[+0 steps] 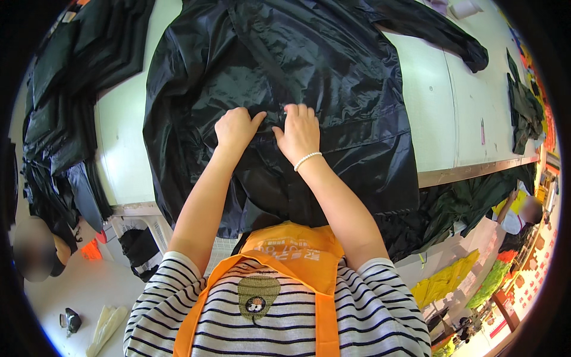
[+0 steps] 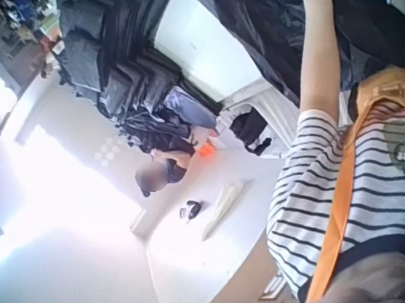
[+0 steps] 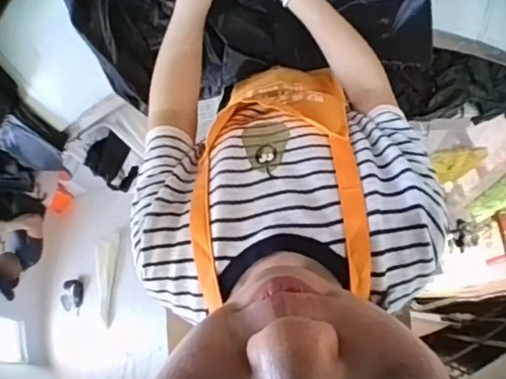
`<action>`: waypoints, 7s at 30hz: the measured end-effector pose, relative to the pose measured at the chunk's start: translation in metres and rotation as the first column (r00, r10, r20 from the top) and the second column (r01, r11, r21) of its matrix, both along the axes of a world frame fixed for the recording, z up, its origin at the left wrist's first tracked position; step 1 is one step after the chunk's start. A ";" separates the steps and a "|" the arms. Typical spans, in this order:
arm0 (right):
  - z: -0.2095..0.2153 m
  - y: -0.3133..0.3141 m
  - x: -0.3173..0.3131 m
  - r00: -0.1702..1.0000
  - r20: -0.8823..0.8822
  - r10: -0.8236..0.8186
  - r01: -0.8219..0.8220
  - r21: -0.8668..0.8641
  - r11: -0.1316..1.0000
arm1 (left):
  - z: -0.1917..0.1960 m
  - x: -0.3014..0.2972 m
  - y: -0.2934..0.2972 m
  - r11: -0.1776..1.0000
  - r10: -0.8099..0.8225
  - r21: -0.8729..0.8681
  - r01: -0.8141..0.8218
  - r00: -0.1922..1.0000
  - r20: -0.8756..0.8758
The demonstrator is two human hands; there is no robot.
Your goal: The person folds a black jacket on a white table. They smooth the fabric, fold the sleeves inward, and fold the body of the jacket in half. The jacket is then placed on a stack of similar folded items.
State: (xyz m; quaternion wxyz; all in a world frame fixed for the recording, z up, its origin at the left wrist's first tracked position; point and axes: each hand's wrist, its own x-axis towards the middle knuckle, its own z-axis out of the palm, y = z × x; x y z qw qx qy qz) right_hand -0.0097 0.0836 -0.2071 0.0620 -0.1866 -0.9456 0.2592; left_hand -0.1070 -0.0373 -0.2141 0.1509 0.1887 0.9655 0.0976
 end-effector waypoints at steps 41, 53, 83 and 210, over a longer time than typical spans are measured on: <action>-0.046 0.003 -0.075 0.996 -0.089 0.029 -0.061 -0.386 0.920 | -0.007 0.282 -0.106 0.122 0.317 0.368 -0.922 0.388 0.866; -0.007 -0.044 0.201 0.954 -0.125 0.272 -0.288 -0.138 0.948 | -0.004 0.252 -0.120 0.217 -0.123 0.188 -0.958 0.164 0.979; 0.003 -0.058 0.228 0.968 -0.251 -0.018 -0.021 -0.151 0.988 | 0.002 0.259 -0.051 0.342 -0.017 0.421 -0.840 0.442 0.897; -0.056 0.271 0.407 -0.202 0.288 -0.936 -0.045 -0.957 -0.285 | -0.017 0.202 0.322 0.830 -0.501 0.416 0.370 0.824 0.266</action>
